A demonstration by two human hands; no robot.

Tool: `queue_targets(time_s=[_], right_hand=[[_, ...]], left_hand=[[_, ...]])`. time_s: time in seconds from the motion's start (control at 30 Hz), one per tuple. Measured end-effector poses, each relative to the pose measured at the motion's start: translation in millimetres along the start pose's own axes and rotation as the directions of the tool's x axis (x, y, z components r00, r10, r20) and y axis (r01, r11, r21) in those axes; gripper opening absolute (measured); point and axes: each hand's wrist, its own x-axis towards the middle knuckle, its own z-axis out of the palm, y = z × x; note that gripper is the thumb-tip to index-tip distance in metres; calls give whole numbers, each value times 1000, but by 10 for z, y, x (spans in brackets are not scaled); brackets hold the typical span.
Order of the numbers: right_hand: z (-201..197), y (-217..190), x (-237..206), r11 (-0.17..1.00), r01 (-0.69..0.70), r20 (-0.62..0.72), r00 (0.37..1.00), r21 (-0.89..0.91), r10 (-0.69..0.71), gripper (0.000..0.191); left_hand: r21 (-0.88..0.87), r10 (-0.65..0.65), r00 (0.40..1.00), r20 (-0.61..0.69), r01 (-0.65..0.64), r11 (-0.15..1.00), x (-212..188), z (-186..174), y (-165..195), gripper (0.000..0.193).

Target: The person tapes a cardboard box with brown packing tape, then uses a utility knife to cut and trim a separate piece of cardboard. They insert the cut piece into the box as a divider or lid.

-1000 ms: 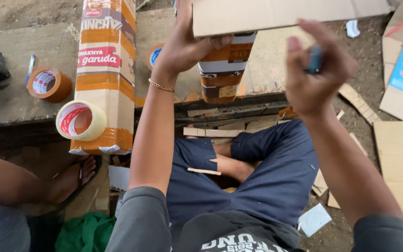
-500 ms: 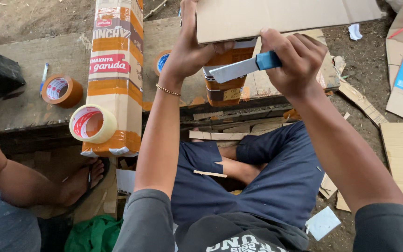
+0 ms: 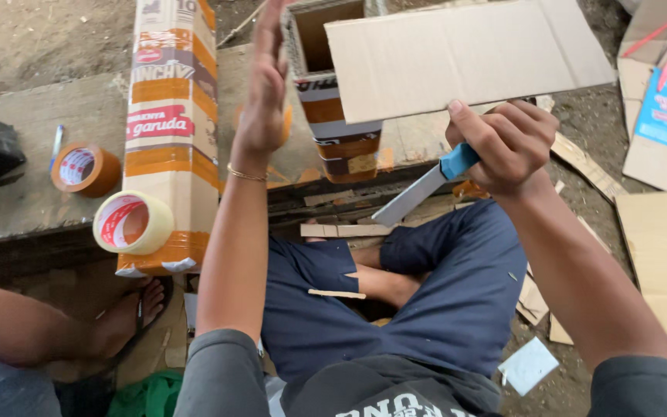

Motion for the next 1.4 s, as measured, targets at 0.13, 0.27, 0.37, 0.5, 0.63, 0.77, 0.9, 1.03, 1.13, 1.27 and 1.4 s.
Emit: queue_targets(time_s=[0.13,0.27,0.37,0.5,0.63,0.77,0.9,1.03,1.13,1.27,1.4], right_hand=[[-268,11,-14,999,33,37,999,3,-33,27],[-536,6,-28,997,71,88,993,31,-73,26],[-731,-41,-46,996,54,112,992,73,-62,26],[-1030,-97,-66,988,-22,130,991,152,2,25],[-1228,-227,-93,980,-111,91,991,166,97,20],[-1476,-336,-101,971,-160,93,985,178,146,17],[-1562,-469,-124,978,-152,134,982,142,133,16],[-1546,-529,-159,965,-201,174,970,168,172,17],[-1522,-583,-192,959,-234,195,960,159,202,19],[-1489,-674,-233,948,-288,210,944,139,256,19],[-1487,-751,-254,918,-370,230,914,144,333,19]], left_hand=[[220,81,971,-226,-30,975,181,99,172,57],[350,327,771,-547,-145,926,478,332,628,25],[159,144,910,-389,-87,983,532,596,1157,15],[663,427,875,226,-460,591,692,1074,1688,22],[723,-259,913,317,-56,688,642,1521,1872,43],[767,-432,844,319,38,640,633,1691,1746,31],[730,-425,842,332,56,681,600,1771,1567,27],[564,-189,919,346,-43,824,610,1800,1476,17],[528,-122,915,385,-110,842,639,1792,1463,16],[529,-6,906,422,-241,813,675,1795,1446,20],[541,23,902,431,-279,793,652,1808,1403,22]])
